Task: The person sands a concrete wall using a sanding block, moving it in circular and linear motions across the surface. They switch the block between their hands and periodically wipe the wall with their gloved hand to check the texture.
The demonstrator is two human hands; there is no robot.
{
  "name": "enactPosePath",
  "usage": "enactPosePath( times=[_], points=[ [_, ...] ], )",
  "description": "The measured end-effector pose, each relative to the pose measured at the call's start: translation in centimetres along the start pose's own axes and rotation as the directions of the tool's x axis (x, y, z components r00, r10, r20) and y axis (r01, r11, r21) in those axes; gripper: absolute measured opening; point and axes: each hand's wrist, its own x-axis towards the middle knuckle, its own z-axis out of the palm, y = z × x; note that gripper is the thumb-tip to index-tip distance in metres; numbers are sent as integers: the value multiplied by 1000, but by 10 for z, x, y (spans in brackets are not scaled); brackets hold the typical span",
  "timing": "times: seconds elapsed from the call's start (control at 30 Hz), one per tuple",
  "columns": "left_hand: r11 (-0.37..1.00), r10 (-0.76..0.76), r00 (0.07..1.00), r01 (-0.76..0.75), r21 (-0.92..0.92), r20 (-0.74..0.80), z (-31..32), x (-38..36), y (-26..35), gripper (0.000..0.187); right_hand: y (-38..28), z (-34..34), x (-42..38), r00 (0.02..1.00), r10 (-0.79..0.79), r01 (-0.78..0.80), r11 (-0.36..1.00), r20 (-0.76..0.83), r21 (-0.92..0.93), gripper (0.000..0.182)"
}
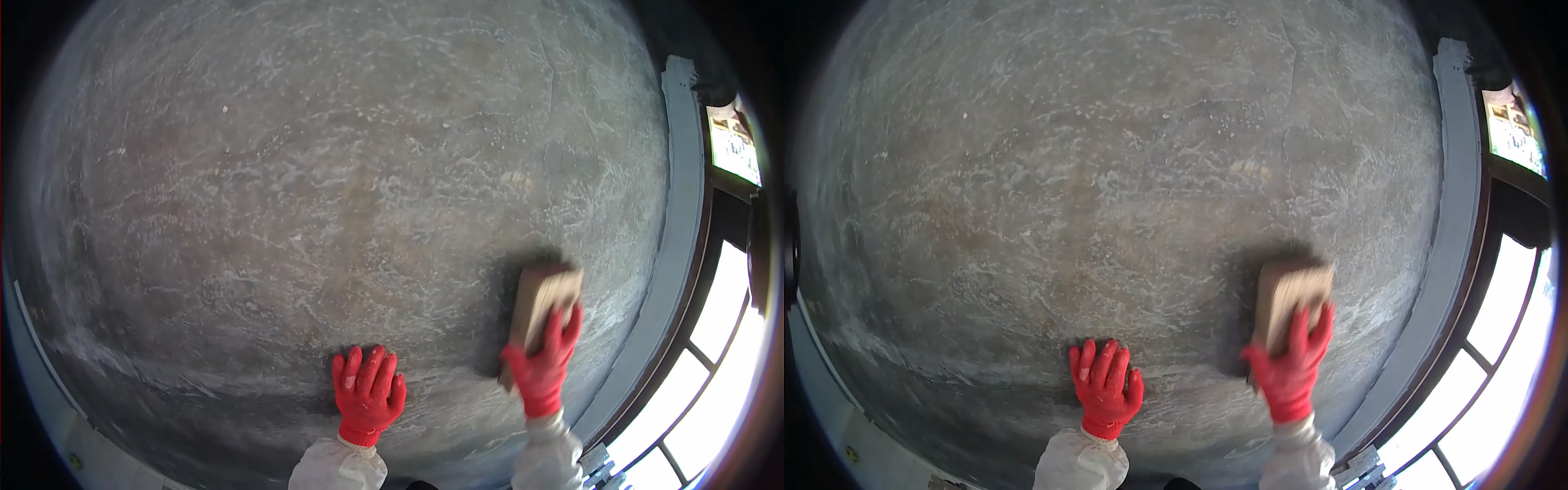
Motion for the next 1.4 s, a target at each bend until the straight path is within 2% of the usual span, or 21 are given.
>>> enactPosePath(
  times=[0.07,0.13,0.17,0.23,0.27,0.37,0.4,0.47,0.57,0.63,0.73,0.8,0.87,0.97,1.0,1.07,1.13,1.2,1.27,1.37,1.4],
  points=[
    [1000,-1,1000,1,3,-13,2,0,0,31,5,6,52,993,19,-6,995,-119,104,100],
    [1000,-1,1000,1,9,-23,1,-1,1,31,4,6,63,989,122,-115,989,-84,90,100],
    [1000,0,1000,0,8,-27,1,-1,1,31,2,5,52,994,87,-85,996,-60,34,100],
    [1000,0,999,0,2,-36,0,1,2,31,-3,1,-3,996,79,-76,994,28,-82,99],
    [1000,-8,1000,8,-9,-4,-1,2,2,31,2,2,-42,998,39,-33,995,58,-92,100],
    [999,-21,999,22,-23,42,-6,3,2,32,17,1,-164,983,64,-55,997,173,-61,109],
    [999,-18,999,20,-32,48,-5,4,2,33,18,0,-161,983,66,-56,997,169,-61,109],
    [1000,-2,1000,2,-14,20,-4,3,1,32,20,-2,-149,987,17,-14,1000,158,-24,107],
    [1000,3,1000,-3,4,18,-1,3,3,32,6,-2,-36,999,24,-22,999,46,-38,101],
    [999,11,999,-12,32,32,-4,3,3,32,-4,-4,37,997,70,-69,995,-19,69,95],
    [1000,21,1000,-21,4,-17,0,-1,1,32,-9,-2,73,992,104,-101,994,-71,44,96],
    [998,29,998,-33,-59,-60,2,-3,-1,29,-8,-3,39,998,56,-56,998,-32,-26,101],
    [991,27,997,-36,-126,-74,-1,-4,-2,26,0,2,-37,999,32,-31,998,6,-53,107],
    [991,9,996,-20,-129,-85,-5,-3,1,21,22,0,-156,993,23,-16,998,114,-61,106],
    [987,20,996,-33,-155,-85,-6,-2,0,21,24,-6,-150,994,37,-28,996,105,-87,106],
    [994,55,995,-62,-89,-81,-5,1,0,18,29,-11,-122,996,11,-13,1000,90,26,101],
    [992,64,994,-73,-101,-90,-5,3,4,17,29,-14,-44,997,62,-62,998,50,3,94],
    [998,53,996,-55,-29,-70,-4,1,2,16,30,-17,35,995,75,-73,997,-60,36,90],
    [996,65,994,-70,-51,-92,0,-4,1,17,36,-14,81,982,136,-126,989,-131,78,92],
    [999,31,998,-31,-8,-63,-6,-5,4,17,42,-21,68,989,111,-104,992,-96,72,92],
    [999,48,996,-47,8,-69,-5,-8,-1,15,44,-25,44,996,87,-86,996,-18,12,93]
  ],
)
